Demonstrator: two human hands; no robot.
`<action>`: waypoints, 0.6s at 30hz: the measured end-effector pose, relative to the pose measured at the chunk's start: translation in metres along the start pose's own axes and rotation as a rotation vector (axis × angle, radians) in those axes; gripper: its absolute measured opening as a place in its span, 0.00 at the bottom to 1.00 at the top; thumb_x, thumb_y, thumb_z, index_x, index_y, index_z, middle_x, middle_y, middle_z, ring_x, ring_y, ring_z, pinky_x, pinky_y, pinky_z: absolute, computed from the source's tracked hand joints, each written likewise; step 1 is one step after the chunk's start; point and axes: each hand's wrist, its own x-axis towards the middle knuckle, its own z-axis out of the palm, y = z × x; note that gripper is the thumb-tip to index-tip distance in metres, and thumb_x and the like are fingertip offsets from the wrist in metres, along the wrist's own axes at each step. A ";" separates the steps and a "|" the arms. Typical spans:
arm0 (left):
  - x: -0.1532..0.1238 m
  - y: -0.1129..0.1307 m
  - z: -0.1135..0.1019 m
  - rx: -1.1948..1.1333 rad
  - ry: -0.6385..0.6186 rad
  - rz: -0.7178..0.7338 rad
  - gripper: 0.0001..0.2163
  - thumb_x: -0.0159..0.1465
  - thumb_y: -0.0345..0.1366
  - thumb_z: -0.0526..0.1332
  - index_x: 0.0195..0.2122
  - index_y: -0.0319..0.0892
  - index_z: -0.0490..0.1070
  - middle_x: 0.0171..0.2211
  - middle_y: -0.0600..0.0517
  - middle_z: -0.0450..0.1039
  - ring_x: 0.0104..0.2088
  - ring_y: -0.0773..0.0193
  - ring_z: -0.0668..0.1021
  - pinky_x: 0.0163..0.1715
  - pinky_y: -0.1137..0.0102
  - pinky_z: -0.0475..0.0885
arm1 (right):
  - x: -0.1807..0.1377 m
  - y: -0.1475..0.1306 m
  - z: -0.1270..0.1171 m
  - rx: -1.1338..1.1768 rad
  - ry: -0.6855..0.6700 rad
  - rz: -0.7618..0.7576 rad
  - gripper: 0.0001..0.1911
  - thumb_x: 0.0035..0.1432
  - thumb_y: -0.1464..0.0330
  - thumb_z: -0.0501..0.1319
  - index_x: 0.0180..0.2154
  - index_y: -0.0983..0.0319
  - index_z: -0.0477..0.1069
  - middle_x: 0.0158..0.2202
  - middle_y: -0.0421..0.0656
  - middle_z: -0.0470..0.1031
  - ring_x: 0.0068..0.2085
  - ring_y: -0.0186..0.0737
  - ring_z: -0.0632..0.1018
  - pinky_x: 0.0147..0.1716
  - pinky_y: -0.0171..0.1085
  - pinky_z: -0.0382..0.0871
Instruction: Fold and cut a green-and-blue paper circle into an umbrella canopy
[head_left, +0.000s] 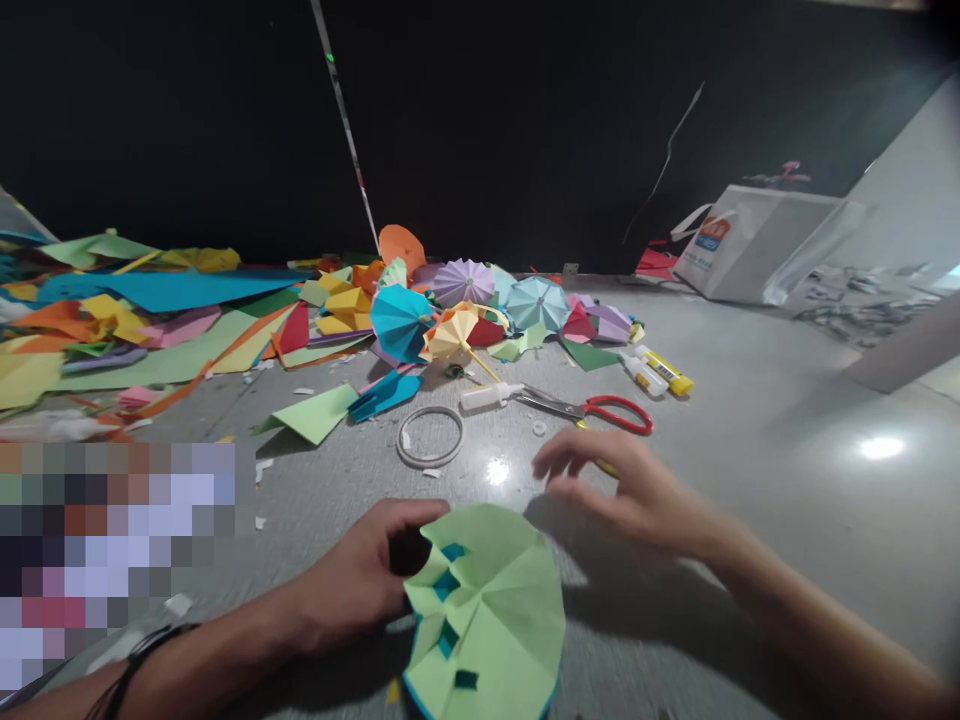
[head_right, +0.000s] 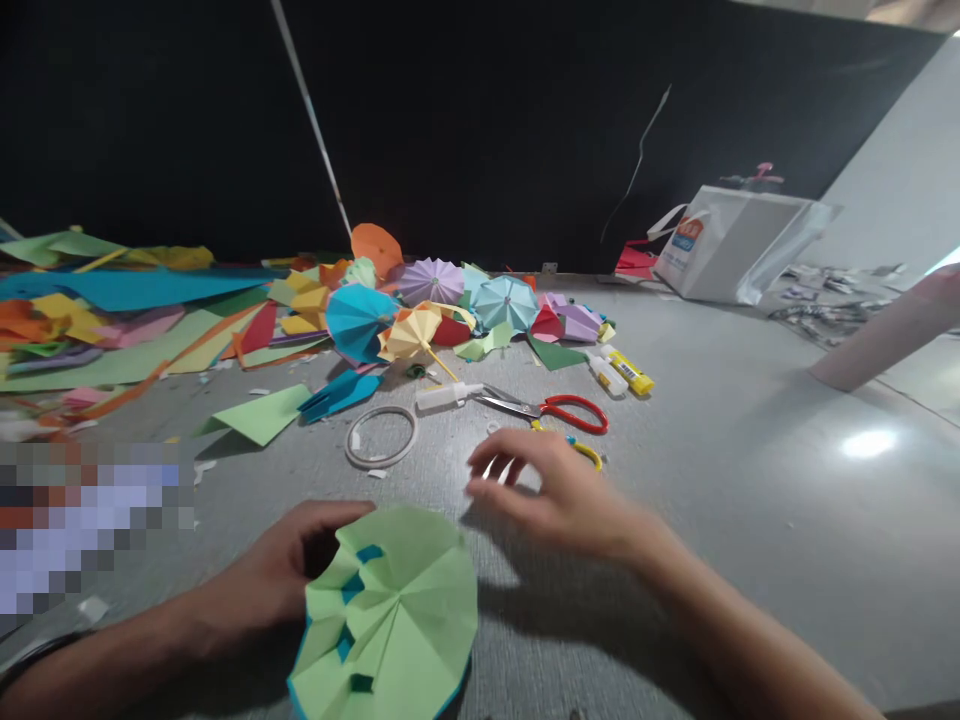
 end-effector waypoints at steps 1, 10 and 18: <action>0.000 0.000 0.000 0.005 0.003 -0.005 0.10 0.55 0.32 0.77 0.31 0.40 0.76 0.28 0.55 0.74 0.31 0.66 0.74 0.29 0.76 0.71 | -0.003 -0.010 0.011 0.057 -0.048 0.006 0.11 0.70 0.59 0.61 0.45 0.58 0.76 0.40 0.41 0.81 0.37 0.36 0.80 0.37 0.35 0.75; -0.001 0.006 -0.001 0.091 -0.073 0.017 0.07 0.61 0.36 0.73 0.35 0.39 0.79 0.35 0.49 0.77 0.37 0.62 0.75 0.36 0.74 0.73 | -0.008 -0.025 0.048 0.310 -0.135 0.198 0.08 0.67 0.63 0.62 0.38 0.61 0.76 0.33 0.40 0.76 0.33 0.35 0.72 0.33 0.35 0.67; -0.003 0.001 -0.003 0.082 -0.072 0.036 0.07 0.66 0.39 0.69 0.39 0.40 0.79 0.34 0.50 0.77 0.34 0.64 0.76 0.36 0.74 0.72 | -0.009 -0.024 0.048 0.276 -0.135 0.197 0.09 0.69 0.63 0.61 0.38 0.61 0.75 0.32 0.40 0.75 0.32 0.34 0.72 0.32 0.35 0.67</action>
